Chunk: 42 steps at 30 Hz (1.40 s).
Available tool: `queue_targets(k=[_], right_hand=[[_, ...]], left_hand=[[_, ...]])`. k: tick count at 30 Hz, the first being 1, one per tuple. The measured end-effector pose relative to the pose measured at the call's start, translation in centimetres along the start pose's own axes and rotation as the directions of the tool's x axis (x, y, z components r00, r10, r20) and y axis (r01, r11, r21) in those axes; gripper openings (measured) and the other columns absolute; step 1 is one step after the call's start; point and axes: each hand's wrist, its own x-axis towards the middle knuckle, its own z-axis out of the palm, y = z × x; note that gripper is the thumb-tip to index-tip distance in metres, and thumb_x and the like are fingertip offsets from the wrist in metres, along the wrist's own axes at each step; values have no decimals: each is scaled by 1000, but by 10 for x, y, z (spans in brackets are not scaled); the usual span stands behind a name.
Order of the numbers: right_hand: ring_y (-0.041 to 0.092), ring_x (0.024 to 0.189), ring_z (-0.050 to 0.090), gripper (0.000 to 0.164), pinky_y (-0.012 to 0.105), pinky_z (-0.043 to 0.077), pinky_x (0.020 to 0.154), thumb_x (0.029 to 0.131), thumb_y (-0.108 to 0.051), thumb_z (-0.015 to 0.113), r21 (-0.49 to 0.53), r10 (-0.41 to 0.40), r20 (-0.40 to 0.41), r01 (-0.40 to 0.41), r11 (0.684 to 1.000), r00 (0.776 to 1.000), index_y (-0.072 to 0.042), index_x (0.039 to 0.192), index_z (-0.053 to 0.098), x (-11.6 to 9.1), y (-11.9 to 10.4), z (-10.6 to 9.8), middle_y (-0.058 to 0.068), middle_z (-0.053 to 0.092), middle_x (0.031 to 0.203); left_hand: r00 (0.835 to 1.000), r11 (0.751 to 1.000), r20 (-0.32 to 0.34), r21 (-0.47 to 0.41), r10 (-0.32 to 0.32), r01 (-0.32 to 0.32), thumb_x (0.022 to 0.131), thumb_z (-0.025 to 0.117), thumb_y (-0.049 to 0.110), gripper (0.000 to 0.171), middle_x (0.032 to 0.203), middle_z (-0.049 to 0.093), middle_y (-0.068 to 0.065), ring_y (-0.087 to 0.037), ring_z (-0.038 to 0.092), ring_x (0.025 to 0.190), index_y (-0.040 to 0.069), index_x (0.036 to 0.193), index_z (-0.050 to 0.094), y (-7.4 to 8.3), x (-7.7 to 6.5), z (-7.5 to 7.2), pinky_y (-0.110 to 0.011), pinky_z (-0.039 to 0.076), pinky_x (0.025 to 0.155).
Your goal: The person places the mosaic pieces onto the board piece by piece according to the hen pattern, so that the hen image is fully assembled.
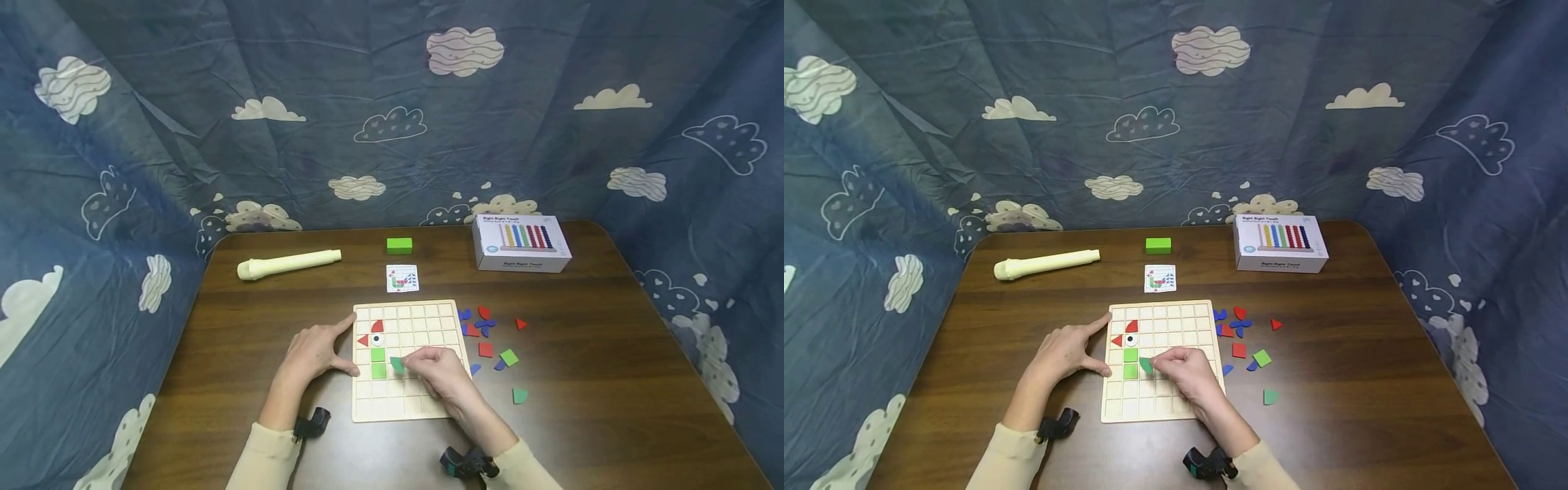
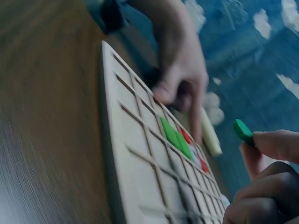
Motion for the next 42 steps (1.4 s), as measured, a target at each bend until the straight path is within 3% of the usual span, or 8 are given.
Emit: queue_targets(k=[5, 10, 16, 21, 26, 33, 42], right_hand=[[6, 53, 39, 18, 21, 30, 47, 86, -16, 80, -154, -16, 5, 16, 988, 1000, 2, 86, 80, -2, 7, 20, -5, 68, 70], [13, 67, 56, 20, 25, 42, 56, 83, -22, 81, -318, -55, 4, 53, 946, 999, -3, 81, 81, -5, 13, 28, 2, 76, 78], [11, 57, 48, 17, 25, 35, 54, 83, -23, 81, -467, -120, -23, 96, 879, 992, -9, 73, 79, -6, 17, 34, -2, 70, 63], [7, 49, 43, 16, 24, 32, 50, 84, -22, 80, -532, -160, -19, 126, 837, 987, -11, 71, 76, -5, 19, 37, -7, 63, 54], [6, 47, 39, 11, 22, 28, 47, 85, -20, 79, -559, -210, 18, 184, 808, 978, -10, 81, 78, -5, 20, 35, -10, 52, 52], [2, 47, 33, 12, 20, 25, 46, 89, -22, 85, -642, -324, 166, 352, 681, 931, -17, 100, 83, -6, 22, 32, -13, 41, 52], [2, 50, 25, 15, 21, 25, 49, 87, -22, 86, -734, -391, 182, 389, 557, 902, -18, 101, 84, -6, 24, 37, -16, 33, 51]], left_hand=[[1000, 1000, -2, -5, 6, -6, 55, 92, 71, 122, 138, 74, -8, -20, 64, 86, 32, 161, 47, 0, 0, 0, -38, 51, 70], [1000, 1000, 2, -9, -1, 1, 55, 92, 71, 122, 137, 74, -9, -19, 60, 82, 32, 161, 47, 1, 1, -1, -37, 51, 70], [1000, 1000, 4, -17, 1, -1, 55, 93, 69, 121, 136, 75, -10, -20, 58, 80, 31, 161, 47, 2, 0, -2, -35, 47, 67], [1000, 1000, 6, -18, 0, 1, 56, 93, 69, 121, 135, 75, -10, -20, 59, 80, 31, 161, 48, 2, 0, -1, -34, 46, 67], [1000, 1000, -1, -16, 9, -9, 56, 94, 68, 120, 132, 76, -10, -20, 54, 75, 31, 161, 48, 1, 1, -1, -32, 41, 62], [1000, 1000, 3, -11, 5, -5, 56, 94, 68, 120, 134, 75, -10, -20, 55, 77, 31, 160, 49, 0, 0, -2, -34, 44, 64], [1000, 1000, 4, -2, 6, -6, 56, 93, 69, 120, 133, 76, -9, -19, 56, 77, 31, 161, 49, 0, 0, -2, -34, 45, 65]])
